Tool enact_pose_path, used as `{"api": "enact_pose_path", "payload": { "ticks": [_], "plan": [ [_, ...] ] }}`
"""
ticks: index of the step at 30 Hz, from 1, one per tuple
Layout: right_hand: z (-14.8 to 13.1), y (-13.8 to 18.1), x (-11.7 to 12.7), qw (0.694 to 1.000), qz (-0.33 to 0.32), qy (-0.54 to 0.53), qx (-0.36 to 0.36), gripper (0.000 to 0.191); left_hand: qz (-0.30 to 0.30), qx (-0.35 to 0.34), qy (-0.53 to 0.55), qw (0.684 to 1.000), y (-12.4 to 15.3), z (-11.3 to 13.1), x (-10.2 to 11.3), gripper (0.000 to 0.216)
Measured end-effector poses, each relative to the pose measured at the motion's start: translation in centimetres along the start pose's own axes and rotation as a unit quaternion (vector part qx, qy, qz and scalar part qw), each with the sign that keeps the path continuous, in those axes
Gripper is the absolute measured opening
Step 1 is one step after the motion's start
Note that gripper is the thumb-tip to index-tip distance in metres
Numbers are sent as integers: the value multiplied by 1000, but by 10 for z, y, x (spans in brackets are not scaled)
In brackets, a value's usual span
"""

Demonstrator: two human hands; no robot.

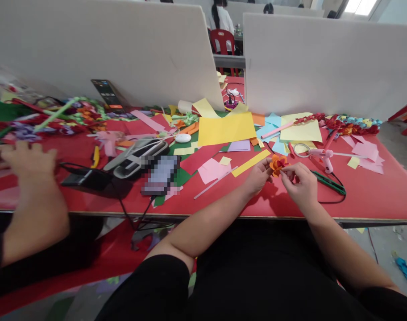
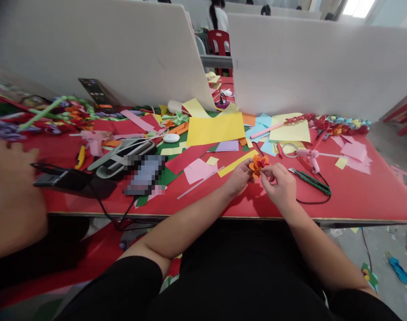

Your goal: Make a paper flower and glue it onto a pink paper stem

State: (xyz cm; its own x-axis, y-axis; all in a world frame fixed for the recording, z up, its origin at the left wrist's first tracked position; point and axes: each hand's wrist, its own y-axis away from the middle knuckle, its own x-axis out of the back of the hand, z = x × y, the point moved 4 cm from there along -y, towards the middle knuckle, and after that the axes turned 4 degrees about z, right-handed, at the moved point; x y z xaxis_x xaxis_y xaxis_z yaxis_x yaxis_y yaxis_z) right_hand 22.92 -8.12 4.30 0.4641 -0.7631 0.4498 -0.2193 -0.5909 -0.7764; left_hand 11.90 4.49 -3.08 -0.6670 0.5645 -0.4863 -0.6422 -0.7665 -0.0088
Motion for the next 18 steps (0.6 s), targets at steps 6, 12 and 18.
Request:
{"api": "enact_pose_path", "payload": {
  "ticks": [6,12,18],
  "plan": [
    [-2,13,-7,992,-13,27,119,14,38,38,27,998,0,-7,2,59],
    [15,21,-17,981,48,87,166,13,34,47,33,998,0,-8,-2,53],
    [18,17,-15,993,72,39,79,7,14,4,47,999,1,-2,-5,58]
  ]
}}
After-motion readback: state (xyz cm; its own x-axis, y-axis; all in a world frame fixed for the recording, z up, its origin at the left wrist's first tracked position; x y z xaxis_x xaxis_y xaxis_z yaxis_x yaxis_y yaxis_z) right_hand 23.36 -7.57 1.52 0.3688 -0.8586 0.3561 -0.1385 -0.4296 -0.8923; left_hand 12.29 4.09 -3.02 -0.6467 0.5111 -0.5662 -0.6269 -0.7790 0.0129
